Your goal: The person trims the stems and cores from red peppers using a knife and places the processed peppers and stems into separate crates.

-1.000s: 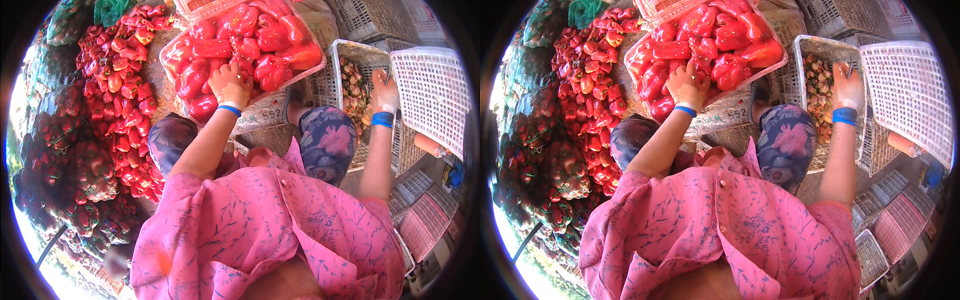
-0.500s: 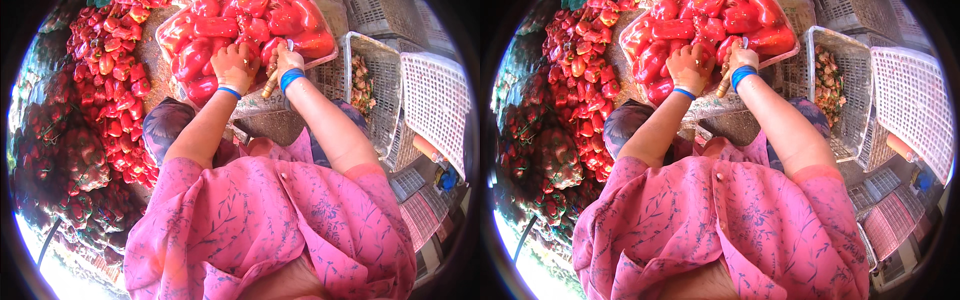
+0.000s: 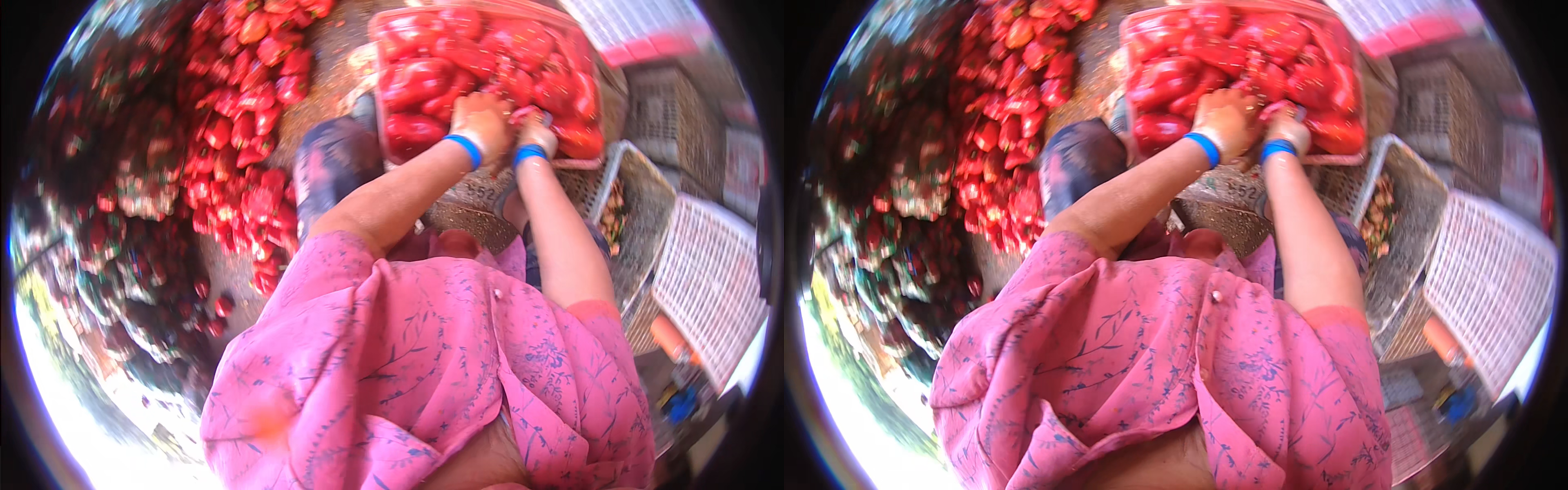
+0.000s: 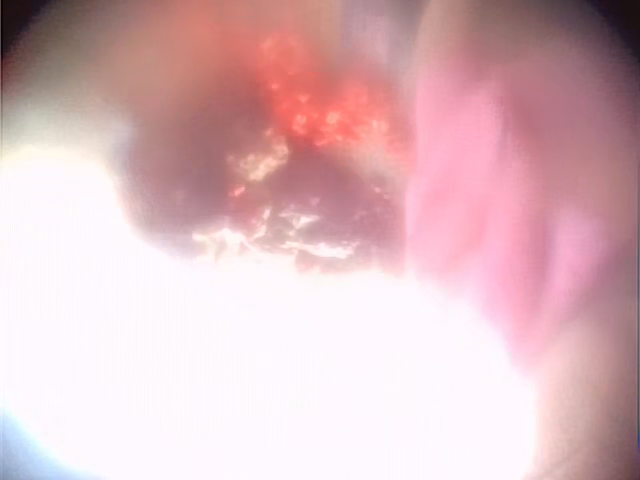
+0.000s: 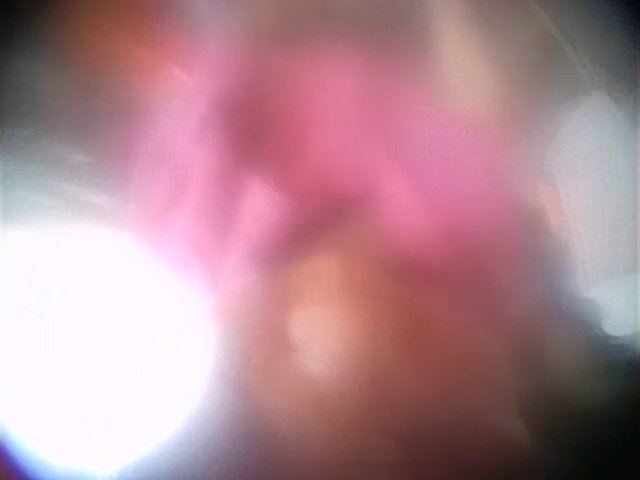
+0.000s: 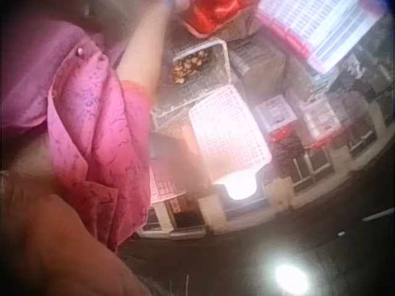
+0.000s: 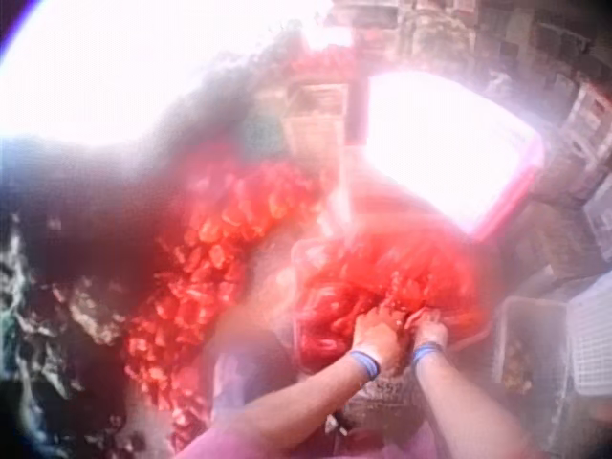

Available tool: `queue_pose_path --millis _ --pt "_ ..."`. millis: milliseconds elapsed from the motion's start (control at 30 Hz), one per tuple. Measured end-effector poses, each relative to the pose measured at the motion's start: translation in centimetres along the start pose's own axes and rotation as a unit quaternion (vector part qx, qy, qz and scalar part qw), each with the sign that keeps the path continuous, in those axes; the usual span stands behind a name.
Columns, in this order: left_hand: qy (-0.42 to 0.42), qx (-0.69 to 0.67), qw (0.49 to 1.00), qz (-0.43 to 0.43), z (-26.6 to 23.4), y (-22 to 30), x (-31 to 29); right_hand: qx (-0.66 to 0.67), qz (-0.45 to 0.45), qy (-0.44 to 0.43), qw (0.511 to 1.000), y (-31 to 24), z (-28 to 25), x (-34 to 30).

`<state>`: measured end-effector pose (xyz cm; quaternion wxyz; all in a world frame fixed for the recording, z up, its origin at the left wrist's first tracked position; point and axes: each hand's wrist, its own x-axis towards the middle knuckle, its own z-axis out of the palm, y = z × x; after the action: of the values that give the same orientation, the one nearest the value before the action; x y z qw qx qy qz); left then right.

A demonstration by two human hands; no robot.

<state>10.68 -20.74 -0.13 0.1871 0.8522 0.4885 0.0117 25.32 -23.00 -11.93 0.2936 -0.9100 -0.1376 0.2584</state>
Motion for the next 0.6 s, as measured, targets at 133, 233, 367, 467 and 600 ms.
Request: queue_pose_path --millis 133,233,367,467,600 --pt "0.266 -0.242 0.931 0.057 -6.0 -3.1 -2.9 0.295 0.134 -0.233 0.917 -1.5 -3.1 -1.1" --pt "0.269 -0.485 0.832 -0.022 -15.9 -8.4 -9.2 0.257 0.017 -0.173 0.951 -5.0 -5.5 -8.4" --pt "0.448 -0.255 0.83 -0.213 -15.4 -23.0 -17.2 0.205 -0.026 -0.282 0.937 -5.8 -2.8 -12.4" --pt "0.465 -0.053 0.852 -0.237 -7.1 -34.0 -25.2 0.157 -0.051 -0.254 0.953 -5.7 0.1 -11.9" --pt "0.271 -0.137 0.815 -0.494 6.0 -35.7 -33.1 0.109 -0.092 -0.2 0.969 -5.1 1.9 -11.1"
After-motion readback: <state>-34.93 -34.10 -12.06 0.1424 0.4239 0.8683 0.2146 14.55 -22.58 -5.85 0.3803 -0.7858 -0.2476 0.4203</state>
